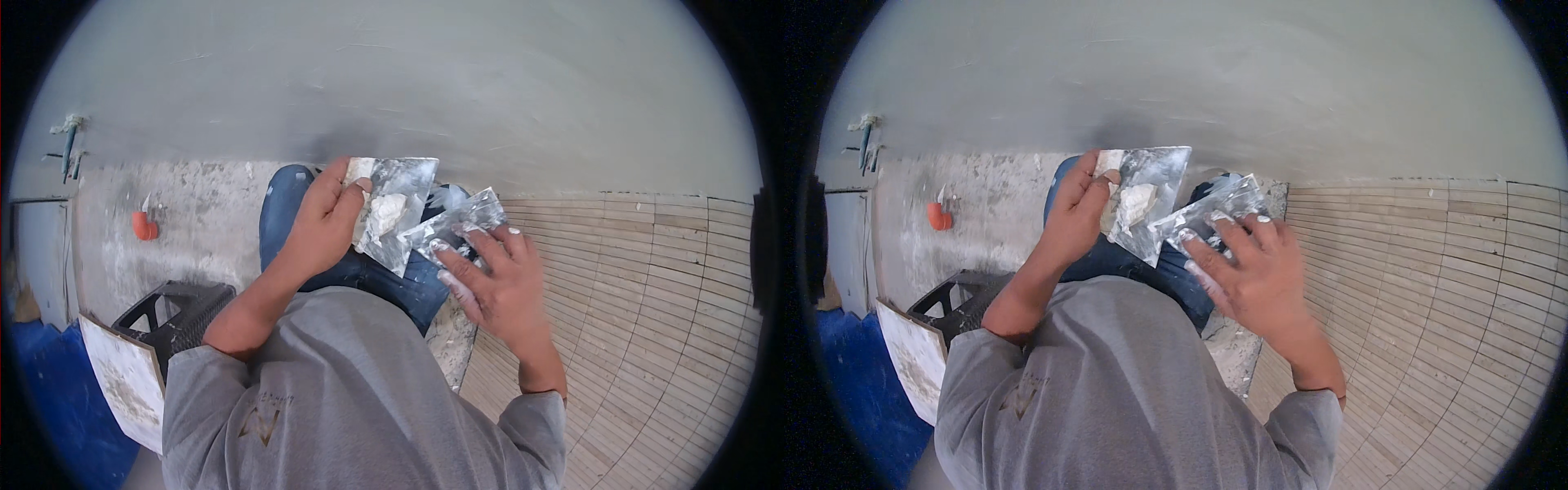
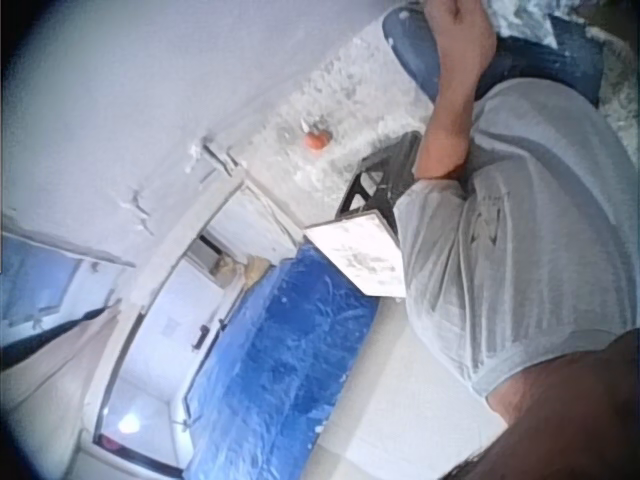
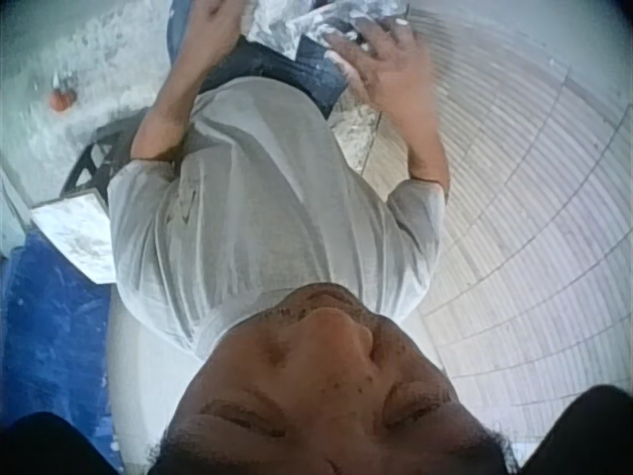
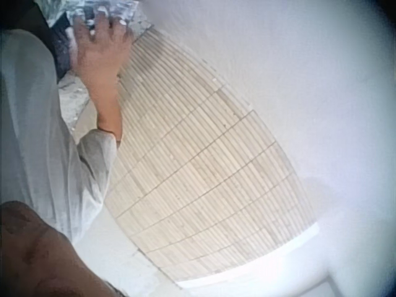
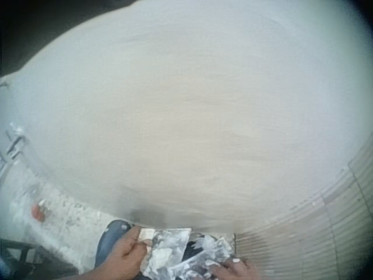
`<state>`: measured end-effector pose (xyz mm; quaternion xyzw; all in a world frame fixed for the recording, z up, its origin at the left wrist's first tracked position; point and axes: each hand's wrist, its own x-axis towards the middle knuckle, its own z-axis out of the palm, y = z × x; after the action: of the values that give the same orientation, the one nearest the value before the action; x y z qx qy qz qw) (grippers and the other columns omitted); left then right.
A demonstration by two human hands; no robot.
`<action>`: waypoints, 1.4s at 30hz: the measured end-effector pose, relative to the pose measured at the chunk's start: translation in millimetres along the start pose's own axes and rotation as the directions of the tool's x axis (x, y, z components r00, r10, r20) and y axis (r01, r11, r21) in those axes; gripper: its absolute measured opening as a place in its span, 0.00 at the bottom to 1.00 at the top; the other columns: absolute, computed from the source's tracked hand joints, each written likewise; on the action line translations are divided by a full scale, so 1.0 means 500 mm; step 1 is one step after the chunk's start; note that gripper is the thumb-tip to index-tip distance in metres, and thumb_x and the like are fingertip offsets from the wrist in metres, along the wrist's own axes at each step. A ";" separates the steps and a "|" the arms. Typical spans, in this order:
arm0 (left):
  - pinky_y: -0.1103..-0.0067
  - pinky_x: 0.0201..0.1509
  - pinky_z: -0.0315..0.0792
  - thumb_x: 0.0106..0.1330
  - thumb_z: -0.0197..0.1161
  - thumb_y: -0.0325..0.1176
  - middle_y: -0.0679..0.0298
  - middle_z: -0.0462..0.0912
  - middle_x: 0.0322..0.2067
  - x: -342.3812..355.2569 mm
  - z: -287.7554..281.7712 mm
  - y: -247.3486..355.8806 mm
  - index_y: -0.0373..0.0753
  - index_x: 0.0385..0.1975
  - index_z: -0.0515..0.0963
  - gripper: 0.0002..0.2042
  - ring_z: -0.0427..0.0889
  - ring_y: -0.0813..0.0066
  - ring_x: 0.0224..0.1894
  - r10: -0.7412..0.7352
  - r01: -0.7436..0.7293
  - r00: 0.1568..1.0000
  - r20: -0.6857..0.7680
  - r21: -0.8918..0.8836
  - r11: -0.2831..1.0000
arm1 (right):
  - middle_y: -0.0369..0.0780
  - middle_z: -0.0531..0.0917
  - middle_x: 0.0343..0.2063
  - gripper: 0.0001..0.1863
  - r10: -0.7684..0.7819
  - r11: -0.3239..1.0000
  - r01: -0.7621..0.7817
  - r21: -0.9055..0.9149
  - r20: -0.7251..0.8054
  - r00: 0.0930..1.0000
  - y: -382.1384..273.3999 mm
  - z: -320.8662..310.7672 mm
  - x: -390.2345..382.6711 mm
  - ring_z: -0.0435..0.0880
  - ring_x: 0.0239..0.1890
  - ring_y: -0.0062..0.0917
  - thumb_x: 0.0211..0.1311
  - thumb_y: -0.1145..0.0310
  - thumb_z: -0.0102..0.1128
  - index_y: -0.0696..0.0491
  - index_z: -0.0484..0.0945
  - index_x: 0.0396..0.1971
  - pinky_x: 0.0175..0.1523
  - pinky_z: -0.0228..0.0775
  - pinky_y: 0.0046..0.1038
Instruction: Applying and smoothing joint compound onto a wall corner and adjacent surfaces using putty knives.
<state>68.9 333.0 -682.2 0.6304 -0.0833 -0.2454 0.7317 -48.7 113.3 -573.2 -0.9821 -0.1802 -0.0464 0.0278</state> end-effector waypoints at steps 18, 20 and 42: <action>0.66 0.64 0.68 0.61 0.63 0.23 0.46 0.71 0.61 -0.040 -0.072 -0.104 0.31 0.57 0.69 0.23 0.74 0.49 0.60 0.528 -0.194 0.849 0.014 0.938 0.287 | 0.45 0.82 0.48 0.21 0.754 -0.565 0.461 0.684 0.202 0.625 0.237 0.330 -0.339 0.84 0.50 0.38 0.71 0.58 0.55 0.53 0.72 0.58 0.50 0.80 0.46; 0.69 0.57 0.76 0.69 0.52 0.28 0.54 0.75 0.56 -0.032 -0.046 -0.077 0.33 0.60 0.66 0.19 0.79 0.60 0.55 -0.094 -0.007 0.968 -0.231 -0.403 0.915 | 0.44 0.81 0.51 0.22 0.865 -0.384 0.411 0.827 0.166 0.474 0.282 0.353 -0.348 0.85 0.48 0.35 0.70 0.60 0.56 0.54 0.70 0.59 0.50 0.81 0.45; 0.72 0.51 0.78 0.71 0.44 0.30 0.60 0.77 0.49 -0.030 0.037 -0.070 0.35 0.61 0.65 0.19 0.81 0.68 0.49 -0.092 0.046 0.982 -0.167 -0.261 0.964 | 0.46 0.83 0.40 0.16 0.879 -0.441 0.199 0.875 0.466 -0.101 0.576 0.459 -0.288 0.86 0.36 0.39 0.73 0.66 0.48 0.58 0.70 0.55 0.34 0.86 0.47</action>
<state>39.2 320.8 -709.7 0.5525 0.0367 -0.2225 0.8025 -61.6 -189.9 -826.8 -0.3507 0.5162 -0.3240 0.7110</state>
